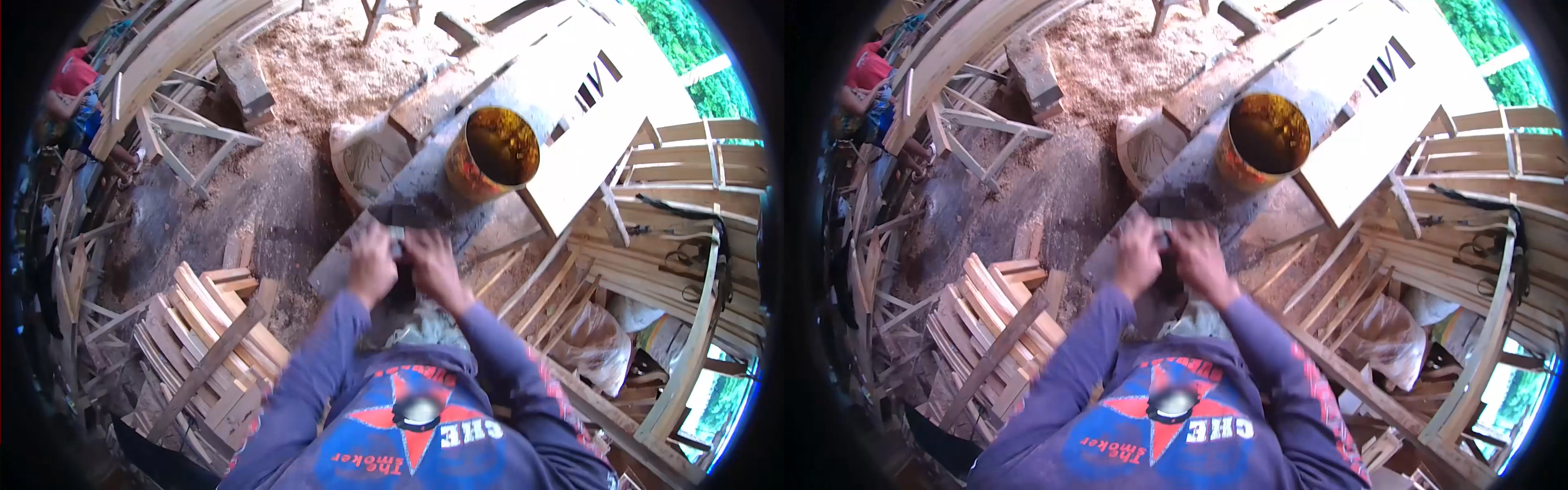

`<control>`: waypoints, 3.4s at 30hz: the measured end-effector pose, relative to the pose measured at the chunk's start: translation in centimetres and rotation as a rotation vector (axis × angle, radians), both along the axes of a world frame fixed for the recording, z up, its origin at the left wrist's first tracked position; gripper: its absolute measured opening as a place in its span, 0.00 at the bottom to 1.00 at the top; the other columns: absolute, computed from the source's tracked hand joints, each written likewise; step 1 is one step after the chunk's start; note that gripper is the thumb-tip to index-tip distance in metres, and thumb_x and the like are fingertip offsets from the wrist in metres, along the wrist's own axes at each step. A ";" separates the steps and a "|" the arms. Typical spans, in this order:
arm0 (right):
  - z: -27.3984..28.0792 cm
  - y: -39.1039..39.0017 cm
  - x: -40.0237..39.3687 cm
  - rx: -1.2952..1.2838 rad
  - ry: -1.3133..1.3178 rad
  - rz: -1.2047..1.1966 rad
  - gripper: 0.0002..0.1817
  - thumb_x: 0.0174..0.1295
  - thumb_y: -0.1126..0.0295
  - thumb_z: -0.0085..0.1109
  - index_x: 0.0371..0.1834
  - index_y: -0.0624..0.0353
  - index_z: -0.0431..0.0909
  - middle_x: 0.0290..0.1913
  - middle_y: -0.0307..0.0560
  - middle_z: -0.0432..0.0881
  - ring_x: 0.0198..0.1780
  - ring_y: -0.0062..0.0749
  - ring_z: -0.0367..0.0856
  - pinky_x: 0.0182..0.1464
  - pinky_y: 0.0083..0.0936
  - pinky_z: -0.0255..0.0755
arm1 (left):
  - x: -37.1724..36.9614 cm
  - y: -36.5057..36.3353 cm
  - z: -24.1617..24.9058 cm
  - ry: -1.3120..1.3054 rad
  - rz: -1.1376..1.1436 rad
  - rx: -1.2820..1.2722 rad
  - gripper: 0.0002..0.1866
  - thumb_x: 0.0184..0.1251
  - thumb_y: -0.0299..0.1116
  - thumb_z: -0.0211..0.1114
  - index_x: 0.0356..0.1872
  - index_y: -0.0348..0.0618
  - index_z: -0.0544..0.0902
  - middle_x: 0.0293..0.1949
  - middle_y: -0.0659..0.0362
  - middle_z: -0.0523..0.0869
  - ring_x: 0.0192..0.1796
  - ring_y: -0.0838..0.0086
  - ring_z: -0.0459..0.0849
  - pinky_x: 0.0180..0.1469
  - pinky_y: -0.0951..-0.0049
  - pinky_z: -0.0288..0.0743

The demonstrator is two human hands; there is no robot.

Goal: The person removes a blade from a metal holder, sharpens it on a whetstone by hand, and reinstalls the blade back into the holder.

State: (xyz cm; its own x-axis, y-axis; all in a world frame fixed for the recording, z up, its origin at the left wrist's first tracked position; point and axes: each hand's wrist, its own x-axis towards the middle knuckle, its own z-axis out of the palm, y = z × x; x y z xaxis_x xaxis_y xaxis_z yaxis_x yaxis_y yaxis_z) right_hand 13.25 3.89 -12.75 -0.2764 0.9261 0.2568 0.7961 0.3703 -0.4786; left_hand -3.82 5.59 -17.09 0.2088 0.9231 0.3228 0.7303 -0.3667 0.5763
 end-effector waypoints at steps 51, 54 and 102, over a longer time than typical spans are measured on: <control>0.4 0.6 0.6 -0.129 -0.020 0.099 0.27 0.59 0.75 0.61 0.65 0.55 0.82 0.63 0.49 0.84 0.66 0.54 0.78 0.70 0.47 0.69 | 0.0 -2.6 2.6 -0.365 0.204 -0.313 0.17 0.67 0.31 0.73 0.56 0.42 0.85 0.40 0.38 0.89 0.42 0.40 0.89 0.46 0.44 0.81; 0.3 -1.5 0.8 -0.187 -0.036 0.088 0.26 0.60 0.74 0.64 0.65 0.55 0.82 0.62 0.48 0.84 0.64 0.54 0.79 0.67 0.47 0.72 | 0.5 -4.7 2.9 -0.381 0.217 -0.339 0.14 0.70 0.32 0.70 0.54 0.41 0.87 0.40 0.37 0.89 0.42 0.37 0.88 0.47 0.46 0.82; 0.1 5.2 0.6 -0.098 0.074 0.269 0.22 0.63 0.72 0.63 0.62 0.54 0.85 0.62 0.47 0.85 0.63 0.50 0.81 0.66 0.47 0.74 | 0.8 -0.2 3.7 -0.394 0.419 -0.333 0.10 0.72 0.30 0.70 0.49 0.37 0.84 0.45 0.39 0.91 0.49 0.41 0.91 0.50 0.52 0.85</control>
State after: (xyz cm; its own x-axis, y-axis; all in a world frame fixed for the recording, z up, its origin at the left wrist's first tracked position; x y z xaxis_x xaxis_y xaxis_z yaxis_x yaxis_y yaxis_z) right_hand 13.88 9.10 -12.66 -0.4991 0.8435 0.1985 0.6371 0.5124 -0.5758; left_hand -2.99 5.39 -13.37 -0.2648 0.9642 -0.0148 0.4835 0.1460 0.8631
